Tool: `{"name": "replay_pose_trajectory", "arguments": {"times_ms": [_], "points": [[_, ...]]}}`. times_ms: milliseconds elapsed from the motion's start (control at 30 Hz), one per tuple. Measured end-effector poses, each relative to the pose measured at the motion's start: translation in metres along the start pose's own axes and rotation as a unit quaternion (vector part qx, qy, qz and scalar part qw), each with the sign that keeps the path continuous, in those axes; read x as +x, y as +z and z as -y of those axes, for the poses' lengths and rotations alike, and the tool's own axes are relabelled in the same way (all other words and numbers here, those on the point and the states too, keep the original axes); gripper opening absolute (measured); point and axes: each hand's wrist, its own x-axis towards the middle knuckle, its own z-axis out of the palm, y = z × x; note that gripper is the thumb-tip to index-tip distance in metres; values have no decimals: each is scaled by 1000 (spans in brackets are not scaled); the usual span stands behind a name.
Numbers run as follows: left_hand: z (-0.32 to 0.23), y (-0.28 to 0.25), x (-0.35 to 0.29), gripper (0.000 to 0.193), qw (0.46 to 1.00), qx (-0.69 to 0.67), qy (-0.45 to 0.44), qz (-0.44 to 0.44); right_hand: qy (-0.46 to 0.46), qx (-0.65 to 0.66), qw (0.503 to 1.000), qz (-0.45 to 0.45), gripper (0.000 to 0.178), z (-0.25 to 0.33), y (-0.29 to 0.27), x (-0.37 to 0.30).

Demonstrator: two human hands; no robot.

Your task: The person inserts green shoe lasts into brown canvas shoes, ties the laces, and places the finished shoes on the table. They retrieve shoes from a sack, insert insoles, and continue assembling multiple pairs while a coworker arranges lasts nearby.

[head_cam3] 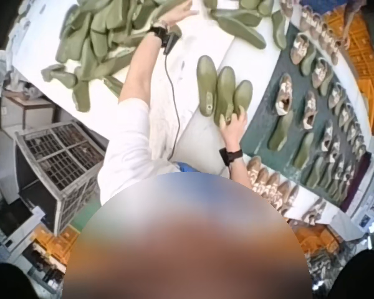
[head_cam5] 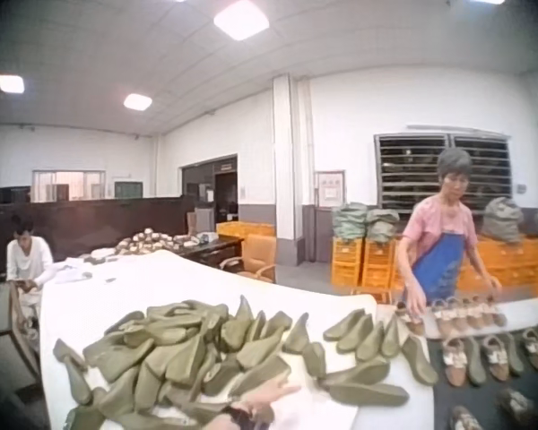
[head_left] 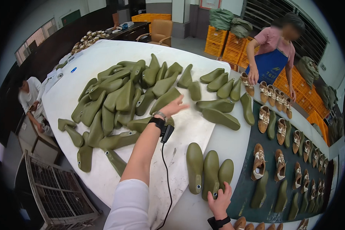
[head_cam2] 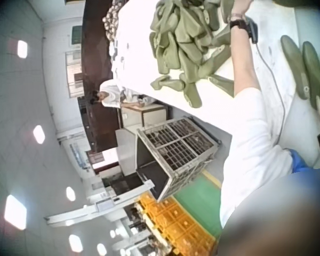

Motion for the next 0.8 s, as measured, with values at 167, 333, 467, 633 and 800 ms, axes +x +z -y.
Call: {"name": "replay_pose_trajectory", "arguments": {"times_ms": [167,333,467,633,800], "points": [[34,-32,-47,87,769,588,-252,7,-7,6,1000,-5,34,1,-1,0],[46,-29,-70,97,829,511,-227,-1,-1,-1,1000,-16,34,2,0,1],[38,27,-71,99,859,495,-92,91,-7,0,1000,-8,34,1,3,-1],[34,66,-119,84,874,476,94,10,1,-2,1000,-20,33,-5,7,-2],[36,83,-201,81,867,452,204,46,7,5,1000,-15,33,-9,10,0]]}}
